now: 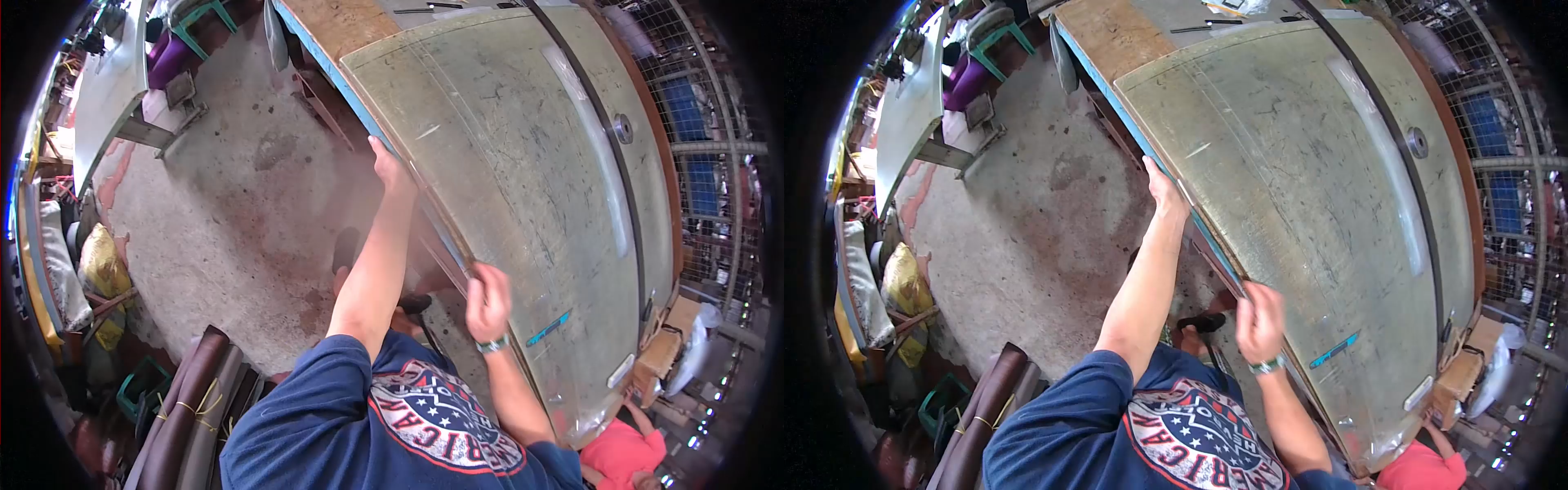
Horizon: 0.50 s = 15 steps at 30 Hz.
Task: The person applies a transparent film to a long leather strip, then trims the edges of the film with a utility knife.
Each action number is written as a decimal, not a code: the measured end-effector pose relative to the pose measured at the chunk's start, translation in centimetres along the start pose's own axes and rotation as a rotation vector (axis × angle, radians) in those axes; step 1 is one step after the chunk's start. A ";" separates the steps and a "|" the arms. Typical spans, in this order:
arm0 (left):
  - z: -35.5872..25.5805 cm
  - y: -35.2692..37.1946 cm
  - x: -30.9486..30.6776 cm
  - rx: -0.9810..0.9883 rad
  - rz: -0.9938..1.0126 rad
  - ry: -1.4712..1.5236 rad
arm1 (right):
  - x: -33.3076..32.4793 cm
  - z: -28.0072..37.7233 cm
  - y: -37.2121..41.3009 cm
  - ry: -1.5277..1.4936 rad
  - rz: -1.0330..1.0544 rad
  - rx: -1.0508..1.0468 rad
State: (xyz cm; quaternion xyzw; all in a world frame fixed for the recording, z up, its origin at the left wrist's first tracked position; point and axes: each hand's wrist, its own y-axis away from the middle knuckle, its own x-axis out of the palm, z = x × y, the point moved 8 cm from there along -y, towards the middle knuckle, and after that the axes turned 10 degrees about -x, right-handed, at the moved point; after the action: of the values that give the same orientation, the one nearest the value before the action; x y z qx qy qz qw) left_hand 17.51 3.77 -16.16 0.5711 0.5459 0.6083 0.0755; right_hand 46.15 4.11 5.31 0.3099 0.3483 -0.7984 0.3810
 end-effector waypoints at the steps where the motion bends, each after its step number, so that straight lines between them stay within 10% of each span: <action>1: -0.3 1.0 0.5 -0.018 -0.016 0.025 | 2.8 0.2 -0.9 -0.099 0.076 0.019; 3: -0.6 0.7 0.8 -0.045 -0.004 0.086 | 9.0 -0.7 -1.2 -0.285 0.284 0.505; 15: 0.4 2.2 0.6 -0.216 -0.095 0.137 | 23.3 -8.0 -2.2 -0.441 0.107 0.776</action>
State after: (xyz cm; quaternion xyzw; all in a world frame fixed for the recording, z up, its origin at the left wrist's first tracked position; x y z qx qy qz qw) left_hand 18.80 3.62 -14.28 0.4903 0.5077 0.6968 0.1276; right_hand 34.11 2.26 -16.24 0.2700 -0.0832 -0.8960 0.3426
